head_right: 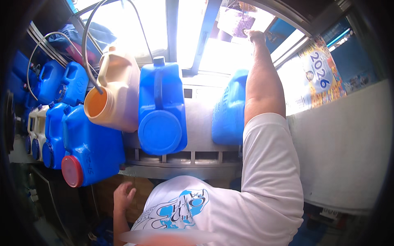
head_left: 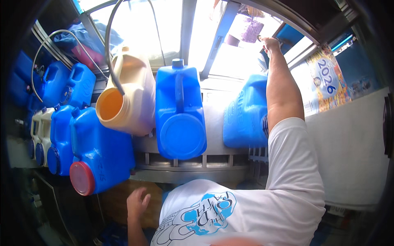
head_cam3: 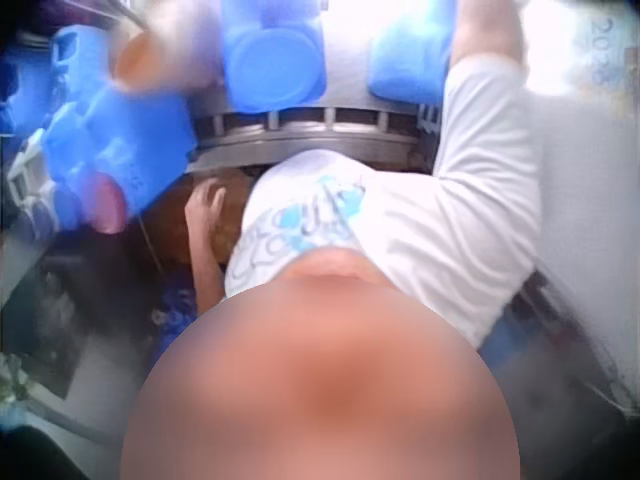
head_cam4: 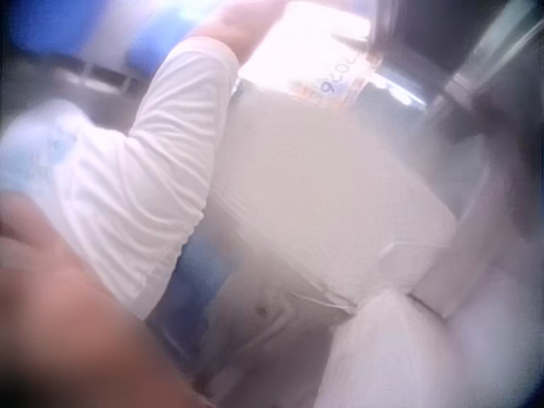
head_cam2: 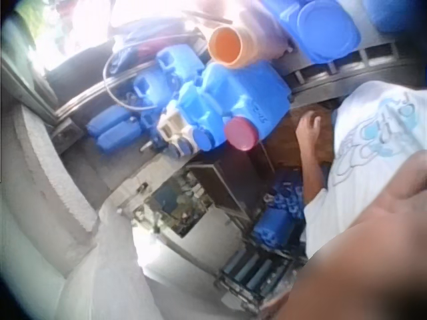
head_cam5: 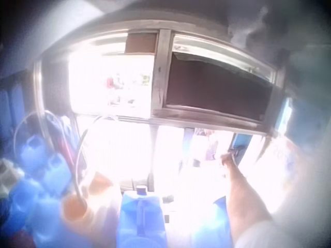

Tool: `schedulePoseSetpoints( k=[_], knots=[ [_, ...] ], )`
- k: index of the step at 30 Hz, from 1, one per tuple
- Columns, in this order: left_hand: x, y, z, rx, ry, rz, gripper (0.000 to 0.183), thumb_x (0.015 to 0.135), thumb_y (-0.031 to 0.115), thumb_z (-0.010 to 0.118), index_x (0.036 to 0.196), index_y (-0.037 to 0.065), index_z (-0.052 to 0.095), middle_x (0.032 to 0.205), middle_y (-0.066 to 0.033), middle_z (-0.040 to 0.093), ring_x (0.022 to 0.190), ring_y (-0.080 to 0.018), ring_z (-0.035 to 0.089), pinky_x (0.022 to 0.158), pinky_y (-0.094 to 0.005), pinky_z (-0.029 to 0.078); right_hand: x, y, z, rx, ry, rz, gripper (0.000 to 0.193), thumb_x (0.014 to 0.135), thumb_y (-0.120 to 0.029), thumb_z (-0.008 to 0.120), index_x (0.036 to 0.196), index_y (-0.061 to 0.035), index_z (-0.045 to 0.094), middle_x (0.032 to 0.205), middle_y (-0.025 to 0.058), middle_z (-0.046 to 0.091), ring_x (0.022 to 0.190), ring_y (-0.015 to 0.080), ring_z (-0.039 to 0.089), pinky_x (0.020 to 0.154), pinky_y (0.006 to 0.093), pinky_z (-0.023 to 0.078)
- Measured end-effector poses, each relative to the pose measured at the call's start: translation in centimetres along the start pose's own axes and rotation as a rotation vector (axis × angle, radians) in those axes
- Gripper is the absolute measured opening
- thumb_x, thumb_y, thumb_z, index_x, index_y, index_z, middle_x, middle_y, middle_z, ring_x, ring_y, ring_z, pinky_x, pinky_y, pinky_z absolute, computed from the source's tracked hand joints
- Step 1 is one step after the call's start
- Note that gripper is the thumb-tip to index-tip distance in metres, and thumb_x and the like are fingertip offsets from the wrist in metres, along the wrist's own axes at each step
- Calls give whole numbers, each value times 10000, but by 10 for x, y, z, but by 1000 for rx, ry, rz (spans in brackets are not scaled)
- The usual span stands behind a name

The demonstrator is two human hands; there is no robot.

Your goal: The person washes a small bowl and a lid in a stainless steel sink using a sponge and running water, then rinses them and places them on a nearby shelf. The person also handles cash and a small device on the counter during the process.

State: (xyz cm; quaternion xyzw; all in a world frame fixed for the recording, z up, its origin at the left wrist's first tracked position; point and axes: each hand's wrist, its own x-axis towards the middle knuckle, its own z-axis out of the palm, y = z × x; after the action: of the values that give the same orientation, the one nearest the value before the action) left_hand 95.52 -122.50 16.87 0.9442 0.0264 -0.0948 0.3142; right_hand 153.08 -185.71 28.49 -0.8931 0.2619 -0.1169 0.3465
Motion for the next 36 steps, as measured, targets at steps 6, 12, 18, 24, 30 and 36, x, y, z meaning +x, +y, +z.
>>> schedulePoseSetpoints(
  k=[6,12,18,24,30,36],
  knots=[
    [-69,-62,42,3,-59,-604,372,731,259,764,989,8,671,948,-194,685,896,-358,662,791,-419,522,31,-32,47,103,-37,-60,282,780,-358,766,981,-160,754,978,40,728,929,183,669,868,318,499],
    [-142,-123,65,-26,-81,-930,414,724,298,777,975,-13,669,906,-196,688,852,-334,662,793,-400,515,46,-61,72,128,20,-200,254,768,-332,784,911,-125,746,998,67,725,951,194,667,874,326,502],
    [-167,-131,76,-137,-120,-1147,391,721,324,778,924,3,686,884,-168,695,834,-283,668,780,-375,516,110,-49,102,-136,23,-303,392,823,-455,711,1046,-133,739,948,76,732,844,191,686,774,326,528],
    [-141,-92,67,-147,-177,-1142,416,748,366,769,963,17,698,928,-163,703,869,-287,679,796,-382,526,75,-71,103,-328,-11,-401,394,860,-365,640,1165,-117,670,1129,162,679,1052,281,648,914,386,495],
    [-109,-112,76,-69,-177,-998,467,793,414,737,1076,44,701,1089,-181,690,1008,-301,661,914,-393,503,48,-95,69,180,-732,-746,510,806,-302,735,1227,-53,593,1121,84,630,1043,173,587,936,357,450],
    [-49,-114,52,-12,-213,-961,635,794,465,713,1241,25,611,1196,-203,642,1083,-341,625,938,-397,490,26,-97,89,456,-875,-673,674,810,-410,782,1311,-34,533,1184,48,608,1115,154,532,999,321,367]
  ],
)
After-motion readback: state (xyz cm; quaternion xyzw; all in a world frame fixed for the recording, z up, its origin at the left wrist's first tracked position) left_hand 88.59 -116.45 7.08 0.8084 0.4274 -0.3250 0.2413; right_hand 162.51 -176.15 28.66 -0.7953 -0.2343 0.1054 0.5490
